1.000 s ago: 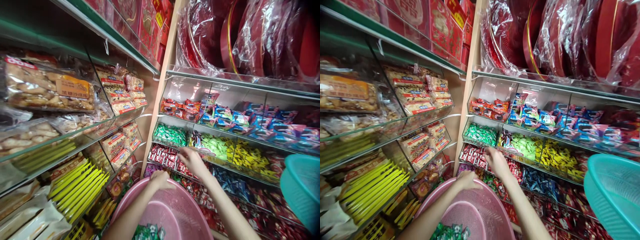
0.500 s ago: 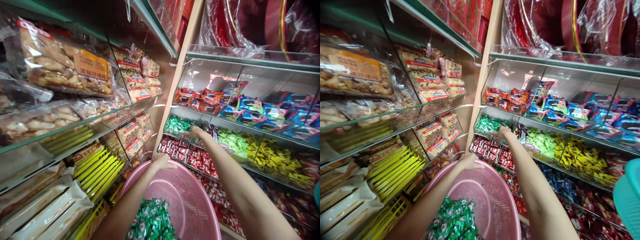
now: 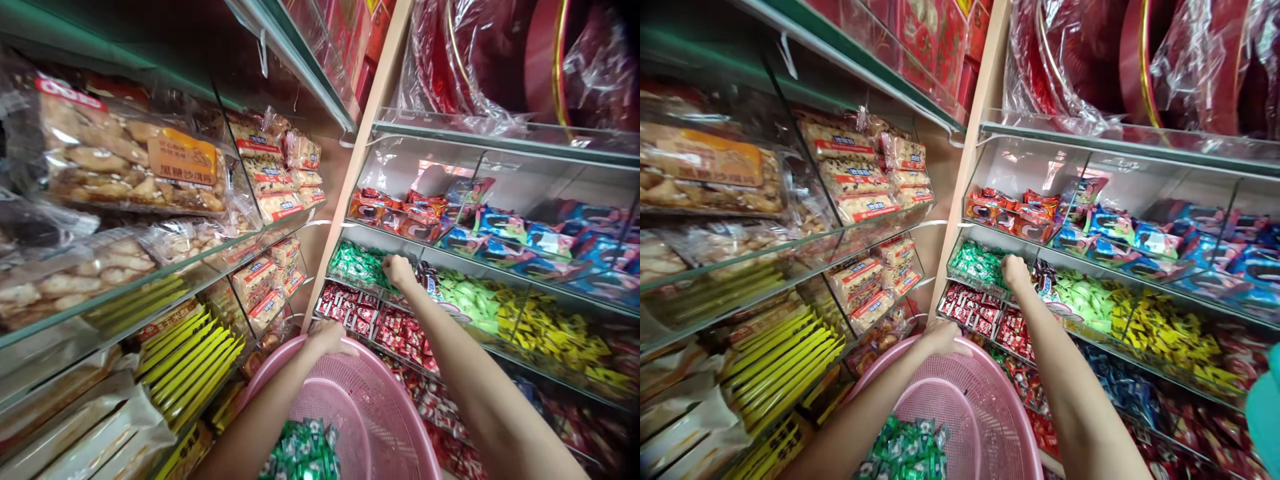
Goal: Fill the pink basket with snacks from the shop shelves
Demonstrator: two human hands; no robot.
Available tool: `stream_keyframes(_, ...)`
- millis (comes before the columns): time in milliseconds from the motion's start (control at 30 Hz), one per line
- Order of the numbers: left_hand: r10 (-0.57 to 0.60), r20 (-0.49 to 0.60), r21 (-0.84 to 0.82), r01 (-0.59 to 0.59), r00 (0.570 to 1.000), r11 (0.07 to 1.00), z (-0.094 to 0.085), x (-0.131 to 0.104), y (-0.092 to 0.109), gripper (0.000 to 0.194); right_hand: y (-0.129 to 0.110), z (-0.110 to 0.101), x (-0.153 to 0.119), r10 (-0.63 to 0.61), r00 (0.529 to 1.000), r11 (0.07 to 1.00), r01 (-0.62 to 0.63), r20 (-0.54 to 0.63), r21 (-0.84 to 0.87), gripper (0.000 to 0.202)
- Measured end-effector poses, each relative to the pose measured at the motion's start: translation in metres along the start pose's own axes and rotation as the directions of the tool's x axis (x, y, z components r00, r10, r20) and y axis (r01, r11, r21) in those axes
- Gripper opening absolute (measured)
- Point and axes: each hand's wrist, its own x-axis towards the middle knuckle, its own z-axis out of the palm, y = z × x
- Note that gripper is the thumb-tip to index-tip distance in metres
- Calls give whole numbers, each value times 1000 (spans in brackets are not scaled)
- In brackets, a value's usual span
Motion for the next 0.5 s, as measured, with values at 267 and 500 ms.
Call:
stream_keyframes(267,-49,25,-19,49,999,999,3,-14,1,67,-3,-9,5,-9,962,982,60,-272,180,27)
stream_keyframes(500,-89,-10,2,89,996,996,-10,-29,-9,64,-20,-41,-97,-115,913,861,287,-391,419,23)
